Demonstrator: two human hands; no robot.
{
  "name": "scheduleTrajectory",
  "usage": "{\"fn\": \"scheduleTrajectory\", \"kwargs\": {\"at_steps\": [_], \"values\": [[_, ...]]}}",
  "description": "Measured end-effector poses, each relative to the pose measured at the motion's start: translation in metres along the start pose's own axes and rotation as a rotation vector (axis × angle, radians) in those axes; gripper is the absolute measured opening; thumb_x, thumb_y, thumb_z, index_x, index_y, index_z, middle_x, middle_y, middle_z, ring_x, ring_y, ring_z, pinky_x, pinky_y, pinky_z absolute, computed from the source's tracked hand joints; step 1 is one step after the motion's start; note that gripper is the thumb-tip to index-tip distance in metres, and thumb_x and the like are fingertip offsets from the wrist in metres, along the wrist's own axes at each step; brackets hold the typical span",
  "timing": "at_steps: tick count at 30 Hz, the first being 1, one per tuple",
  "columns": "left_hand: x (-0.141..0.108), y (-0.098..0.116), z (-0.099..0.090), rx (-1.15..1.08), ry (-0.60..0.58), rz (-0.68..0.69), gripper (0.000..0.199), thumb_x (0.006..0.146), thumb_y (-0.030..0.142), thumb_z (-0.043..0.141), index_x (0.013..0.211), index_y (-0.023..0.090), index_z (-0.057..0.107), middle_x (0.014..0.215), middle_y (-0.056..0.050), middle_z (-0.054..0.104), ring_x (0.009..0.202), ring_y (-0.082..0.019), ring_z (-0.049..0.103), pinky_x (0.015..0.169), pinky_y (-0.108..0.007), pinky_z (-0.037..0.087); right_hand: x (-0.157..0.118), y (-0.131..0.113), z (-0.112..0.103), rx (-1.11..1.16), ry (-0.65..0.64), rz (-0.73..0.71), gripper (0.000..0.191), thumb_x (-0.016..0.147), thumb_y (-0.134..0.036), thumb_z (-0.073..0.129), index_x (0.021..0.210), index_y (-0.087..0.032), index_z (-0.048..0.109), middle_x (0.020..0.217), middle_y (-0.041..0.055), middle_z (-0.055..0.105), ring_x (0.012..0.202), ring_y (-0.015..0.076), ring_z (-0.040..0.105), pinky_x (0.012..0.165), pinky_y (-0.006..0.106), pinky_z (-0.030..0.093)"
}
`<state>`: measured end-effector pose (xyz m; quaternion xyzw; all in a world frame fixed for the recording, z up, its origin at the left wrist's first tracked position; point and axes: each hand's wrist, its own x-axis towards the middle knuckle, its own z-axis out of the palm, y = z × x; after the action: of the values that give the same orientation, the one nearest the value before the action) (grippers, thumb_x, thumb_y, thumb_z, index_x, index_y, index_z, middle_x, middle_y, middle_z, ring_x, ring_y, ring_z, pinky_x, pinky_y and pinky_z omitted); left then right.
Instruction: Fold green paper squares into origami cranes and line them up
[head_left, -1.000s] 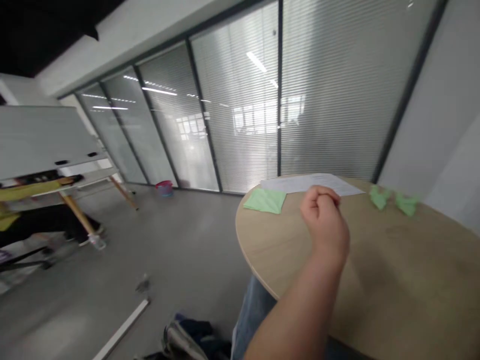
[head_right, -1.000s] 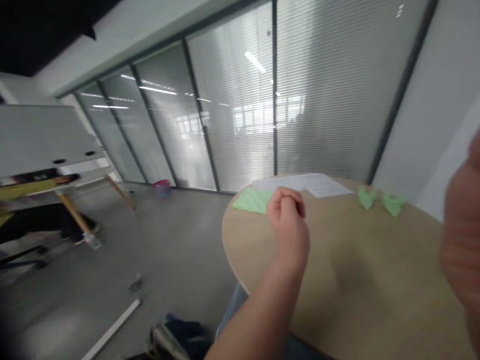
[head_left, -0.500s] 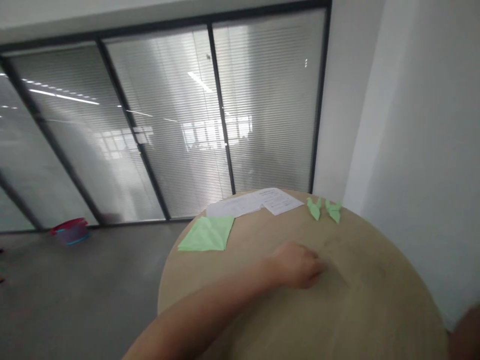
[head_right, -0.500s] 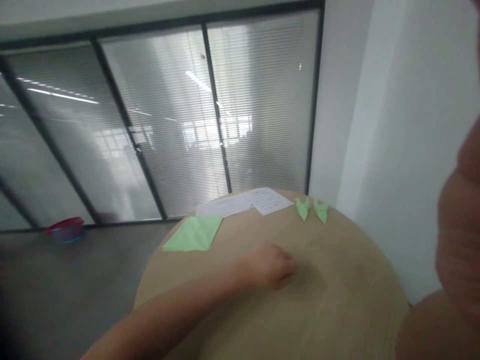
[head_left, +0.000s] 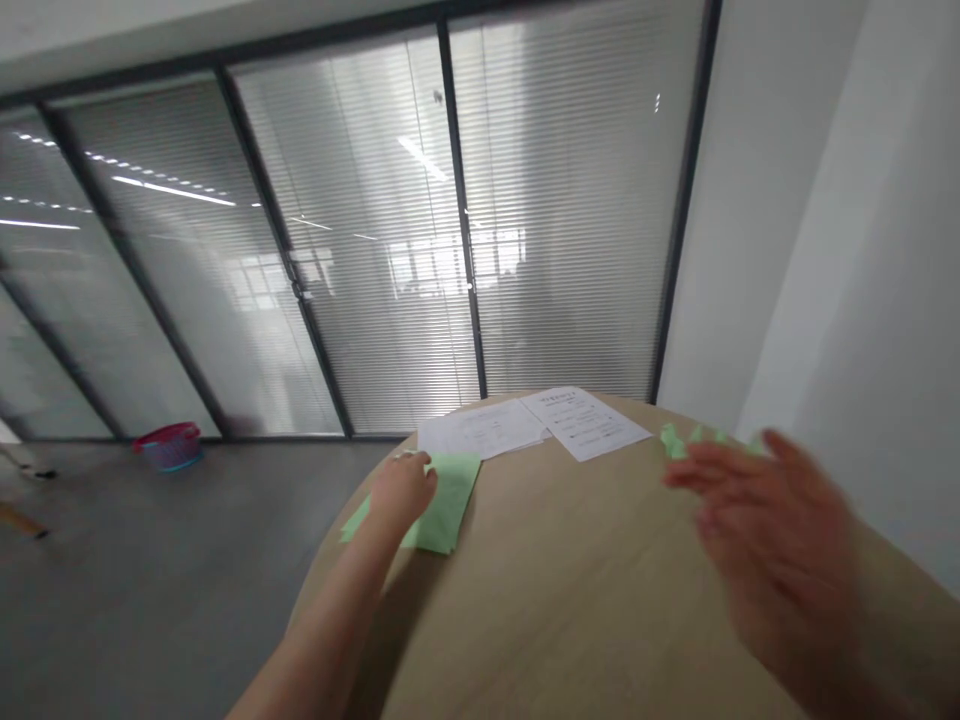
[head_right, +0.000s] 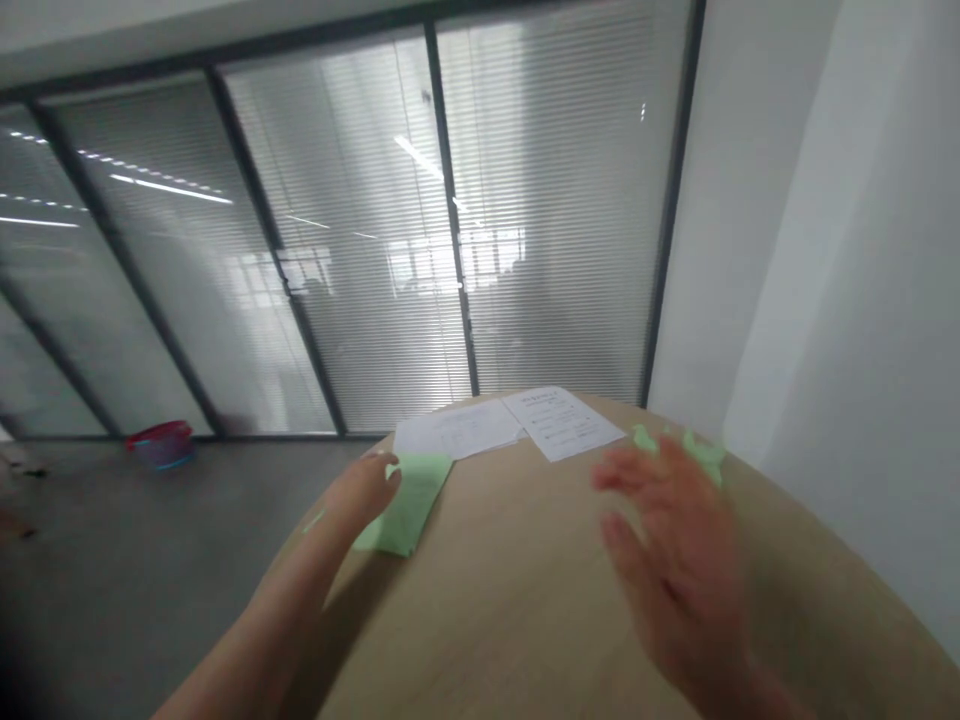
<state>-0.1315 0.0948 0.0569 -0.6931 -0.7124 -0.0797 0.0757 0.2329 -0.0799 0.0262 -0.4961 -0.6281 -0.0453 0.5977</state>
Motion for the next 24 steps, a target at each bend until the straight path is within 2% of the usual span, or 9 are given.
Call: {"fn": "scheduleTrajectory", "kwargs": {"at_steps": [2, 3, 5, 8, 13, 16, 19, 24], "values": [[0.006, -0.025, 0.010, 0.012, -0.081, -0.119, 0.043, 0.096, 0.034, 0.046, 0.129, 0.017, 0.067, 0.130, -0.016, 0.070, 0.118, -0.032, 0.066, 0.097, -0.040, 0.051, -0.007, 0.014, 0.036, 0.031, 0.005, -0.021, 0.027, 0.100, -0.036, 0.055, 0.124, -0.029, 0.065, 0.118, 0.0088, 0.071, 0.102, 0.0268, 0.072, 0.086, 0.046, 0.064], [0.008, -0.035, 0.015, 0.020, -0.106, -0.170, 0.046, 0.096, 0.038, 0.045, 0.132, 0.016, 0.066, 0.131, -0.018, 0.069, 0.119, -0.033, 0.066, 0.098, -0.041, 0.051, -0.014, 0.020, 0.049, 0.045, -0.046, -0.048, 0.030, 0.099, -0.032, 0.055, 0.128, -0.028, 0.063, 0.115, 0.0082, 0.073, 0.094, 0.0239, 0.075, 0.081, 0.041, 0.066], [0.010, -0.048, 0.023, 0.016, -0.150, -0.235, 0.055, 0.096, 0.048, 0.046, 0.135, 0.013, 0.063, 0.134, -0.021, 0.067, 0.121, -0.036, 0.065, 0.099, -0.043, 0.050, -0.031, 0.027, 0.062, 0.029, -0.217, -0.126, 0.030, 0.096, -0.028, 0.058, 0.124, -0.029, 0.067, 0.109, 0.0064, 0.076, 0.096, 0.0233, 0.076, 0.083, 0.036, 0.066], [0.009, -0.055, 0.031, 0.023, -0.168, -0.271, 0.066, 0.091, 0.057, 0.052, 0.136, 0.010, 0.061, 0.135, -0.023, 0.065, 0.126, -0.039, 0.061, 0.100, -0.045, 0.050, -0.040, 0.029, 0.064, 0.039, -0.341, -0.204, 0.031, 0.094, -0.023, 0.057, 0.121, -0.029, 0.071, 0.109, 0.0057, 0.078, 0.095, 0.0209, 0.077, 0.083, 0.029, 0.066], [0.007, -0.056, 0.033, 0.025, -0.171, -0.286, 0.071, 0.085, 0.058, 0.059, 0.138, 0.010, 0.059, 0.134, -0.024, 0.065, 0.129, -0.040, 0.058, 0.100, -0.045, 0.049, -0.033, 0.033, 0.061, 0.045, -0.324, -0.256, 0.028, 0.093, -0.023, 0.060, 0.116, -0.030, 0.074, 0.106, 0.0040, 0.080, 0.093, 0.0186, 0.078, 0.079, 0.022, 0.064], [0.008, -0.056, 0.031, -0.002, -0.146, -0.276, 0.068, 0.085, 0.054, 0.060, 0.140, 0.014, 0.057, 0.135, -0.022, 0.065, 0.129, -0.039, 0.059, 0.100, -0.044, 0.049, -0.035, 0.038, 0.063, 0.025, -0.347, -0.196, 0.024, 0.095, -0.026, 0.058, 0.110, -0.031, 0.076, 0.104, 0.0045, 0.079, 0.094, 0.0194, 0.078, 0.083, 0.026, 0.064], [0.009, -0.057, 0.031, -0.010, -0.102, -0.284, 0.063, 0.086, 0.045, 0.060, 0.143, 0.018, 0.055, 0.136, -0.020, 0.065, 0.127, -0.039, 0.060, 0.097, -0.045, 0.050, -0.038, 0.039, 0.065, 0.056, -0.421, -0.118, 0.024, 0.097, -0.028, 0.055, 0.107, -0.030, 0.077, 0.104, 0.0059, 0.079, 0.096, 0.0198, 0.077, 0.085, 0.028, 0.064], [0.014, -0.063, 0.026, -0.137, -0.028, -0.338, 0.055, 0.087, 0.025, 0.054, 0.142, 0.021, 0.057, 0.122, -0.016, 0.074, 0.109, -0.034, 0.071, 0.088, -0.041, 0.053, -0.039, 0.040, 0.069, 0.160, -0.517, 0.037, 0.027, 0.099, -0.030, 0.052, 0.104, -0.027, 0.078, 0.103, 0.0087, 0.078, 0.097, 0.0219, 0.075, 0.086, 0.033, 0.062]]}}
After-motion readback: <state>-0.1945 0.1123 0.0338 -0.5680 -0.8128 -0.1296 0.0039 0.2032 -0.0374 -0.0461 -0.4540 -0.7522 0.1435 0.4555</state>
